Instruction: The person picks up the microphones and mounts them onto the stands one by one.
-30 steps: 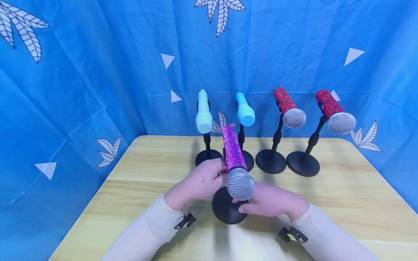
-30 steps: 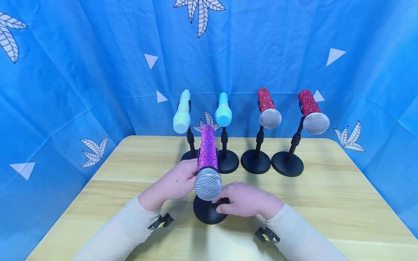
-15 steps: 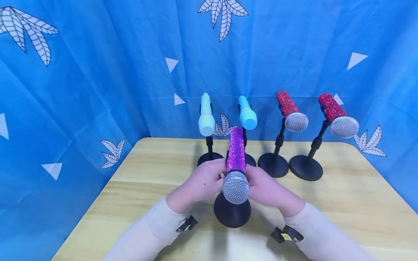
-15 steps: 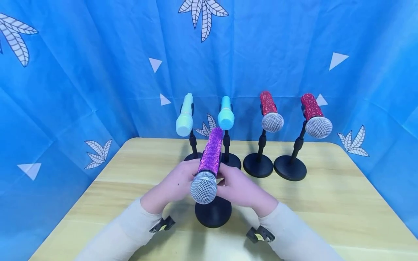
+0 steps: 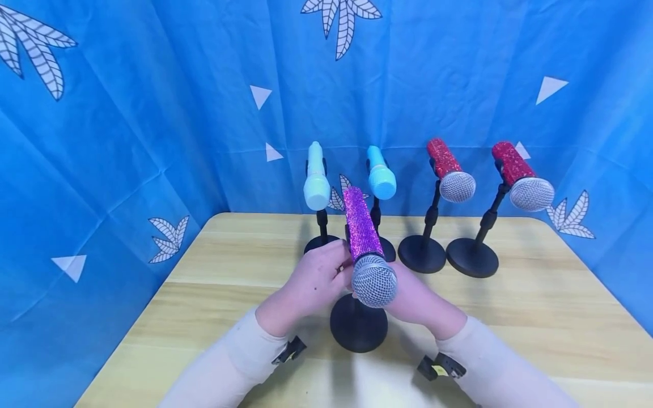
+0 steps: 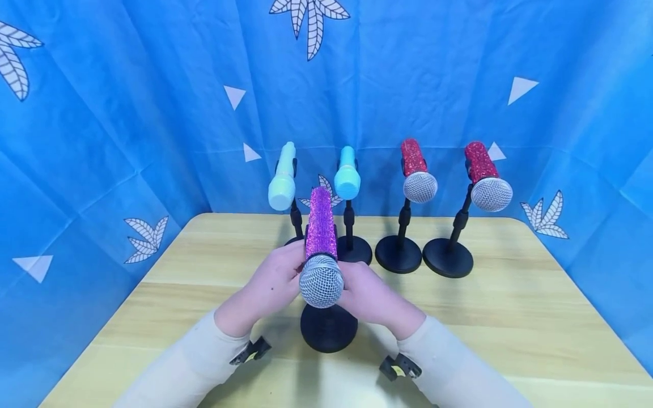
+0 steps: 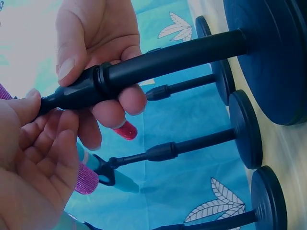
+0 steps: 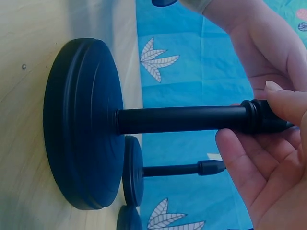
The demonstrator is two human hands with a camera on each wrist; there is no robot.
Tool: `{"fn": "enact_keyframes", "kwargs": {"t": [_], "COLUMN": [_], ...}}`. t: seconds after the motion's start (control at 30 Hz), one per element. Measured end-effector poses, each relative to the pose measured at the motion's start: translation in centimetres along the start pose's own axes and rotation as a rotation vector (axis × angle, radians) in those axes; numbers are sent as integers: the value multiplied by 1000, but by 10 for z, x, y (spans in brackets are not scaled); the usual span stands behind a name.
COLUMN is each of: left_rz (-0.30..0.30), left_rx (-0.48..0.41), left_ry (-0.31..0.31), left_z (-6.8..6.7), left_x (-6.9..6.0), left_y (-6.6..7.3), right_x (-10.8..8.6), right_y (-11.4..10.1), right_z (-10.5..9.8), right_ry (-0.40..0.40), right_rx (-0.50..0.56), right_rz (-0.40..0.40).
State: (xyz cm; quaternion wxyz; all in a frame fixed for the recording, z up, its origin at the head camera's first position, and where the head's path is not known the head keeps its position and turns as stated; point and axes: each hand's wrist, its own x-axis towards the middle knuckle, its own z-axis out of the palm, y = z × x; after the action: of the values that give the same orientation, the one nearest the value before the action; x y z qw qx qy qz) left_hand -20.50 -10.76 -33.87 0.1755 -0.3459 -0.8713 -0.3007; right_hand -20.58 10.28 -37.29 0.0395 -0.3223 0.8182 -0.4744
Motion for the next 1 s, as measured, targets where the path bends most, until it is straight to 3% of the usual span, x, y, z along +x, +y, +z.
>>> {"fn": "enact_keyframes", "kwargs": {"t": [0.07,0.23,0.4,0.57,0.73,0.83,1.0], "left_rz": [10,16,2,-22,-15,9,45], "left_rx": [0,-49,-106,-45,-19,-13,-2], "left_ry": [19,46,34,25,33,39,50], "left_z": [-1,-4,-9,-11,-10,-10,-9], "left_x": [0,2,7,7,6,6,7], "left_y": [1,4,9,11,10,9,7], "right_x": [2,11,12,12,11,12,7], "right_y": [0,1,3,6,7,7,4], "right_z": [0,1,0,5,16,20,8], "right_ry": [-8,-63,-66,-46,42,85,55], "right_rx": [19,201,212,249,229,187,102], "right_rz": [-8,-63,-88,-36,24,17,-20]}}
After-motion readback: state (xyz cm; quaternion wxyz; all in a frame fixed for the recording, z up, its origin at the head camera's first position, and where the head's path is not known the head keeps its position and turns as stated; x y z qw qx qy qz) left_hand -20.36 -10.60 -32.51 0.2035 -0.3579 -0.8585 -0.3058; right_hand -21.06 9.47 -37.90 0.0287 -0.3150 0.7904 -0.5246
